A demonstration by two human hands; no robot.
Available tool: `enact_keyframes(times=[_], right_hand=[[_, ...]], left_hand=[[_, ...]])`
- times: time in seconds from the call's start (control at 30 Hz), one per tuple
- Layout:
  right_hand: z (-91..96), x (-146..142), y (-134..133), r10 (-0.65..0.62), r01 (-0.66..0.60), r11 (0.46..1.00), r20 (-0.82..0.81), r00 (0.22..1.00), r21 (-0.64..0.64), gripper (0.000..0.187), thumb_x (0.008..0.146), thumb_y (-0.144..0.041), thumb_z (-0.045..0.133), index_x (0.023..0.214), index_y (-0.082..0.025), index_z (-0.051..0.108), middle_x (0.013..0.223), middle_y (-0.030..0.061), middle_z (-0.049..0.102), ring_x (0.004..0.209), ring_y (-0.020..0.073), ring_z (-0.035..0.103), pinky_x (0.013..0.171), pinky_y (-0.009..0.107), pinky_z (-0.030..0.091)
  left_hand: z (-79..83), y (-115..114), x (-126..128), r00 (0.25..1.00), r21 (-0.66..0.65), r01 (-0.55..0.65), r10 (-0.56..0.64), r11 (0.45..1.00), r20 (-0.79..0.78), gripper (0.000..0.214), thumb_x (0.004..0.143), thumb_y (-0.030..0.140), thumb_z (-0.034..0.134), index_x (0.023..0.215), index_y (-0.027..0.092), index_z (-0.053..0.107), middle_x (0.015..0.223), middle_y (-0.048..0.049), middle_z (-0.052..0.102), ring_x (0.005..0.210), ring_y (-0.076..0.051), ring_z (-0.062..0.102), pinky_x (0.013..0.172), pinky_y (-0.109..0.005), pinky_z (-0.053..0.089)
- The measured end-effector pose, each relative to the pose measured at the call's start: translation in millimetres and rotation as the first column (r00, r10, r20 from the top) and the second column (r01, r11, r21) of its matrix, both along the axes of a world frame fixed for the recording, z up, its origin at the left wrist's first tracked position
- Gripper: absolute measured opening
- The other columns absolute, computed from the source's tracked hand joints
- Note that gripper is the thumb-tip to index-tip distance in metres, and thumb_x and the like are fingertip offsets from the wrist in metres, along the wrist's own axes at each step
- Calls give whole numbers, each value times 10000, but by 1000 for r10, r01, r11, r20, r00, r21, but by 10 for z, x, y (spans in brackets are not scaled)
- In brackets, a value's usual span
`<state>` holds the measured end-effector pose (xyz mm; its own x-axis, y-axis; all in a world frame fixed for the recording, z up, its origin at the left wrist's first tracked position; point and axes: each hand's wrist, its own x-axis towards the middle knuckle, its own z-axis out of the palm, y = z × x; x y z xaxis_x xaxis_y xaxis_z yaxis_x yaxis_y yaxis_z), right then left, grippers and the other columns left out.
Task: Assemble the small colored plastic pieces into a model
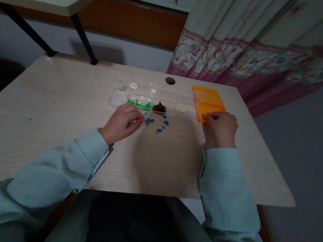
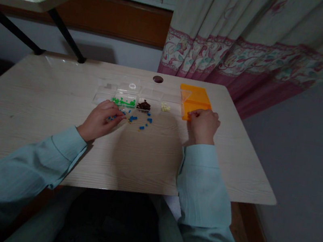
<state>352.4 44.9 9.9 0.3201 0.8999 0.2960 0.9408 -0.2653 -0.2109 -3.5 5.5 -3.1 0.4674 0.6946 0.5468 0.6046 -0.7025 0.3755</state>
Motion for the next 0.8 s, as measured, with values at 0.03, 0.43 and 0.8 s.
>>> enact_keyframes(times=[0.03,0.43,0.8], right_hand=[[-14,6,8,0,0,1000,-9,1000,-1,275,821,-371,573,859,-171,758,852,153,676,902,284,548,754,420,413],[-114,85,50,47,-44,998,-71,996,43,316,829,-389,522,824,-174,754,777,140,667,821,285,565,739,451,435],[121,-31,33,119,-75,897,-73,990,436,321,901,-334,472,960,-161,736,862,113,666,867,238,567,852,431,416]], left_hand=[[-1,-1,-1,1000,-1,-2,2,1000,1,204,933,317,511,913,189,668,842,-62,610,844,-196,540,768,-347,428],[-5,1,0,1000,2,1,-1,1000,9,212,932,328,509,899,194,670,835,-59,614,833,-197,544,767,-349,432],[-28,19,0,1000,-31,5,-5,999,-10,208,933,311,504,935,188,671,859,-65,619,853,-201,548,784,-355,433]])
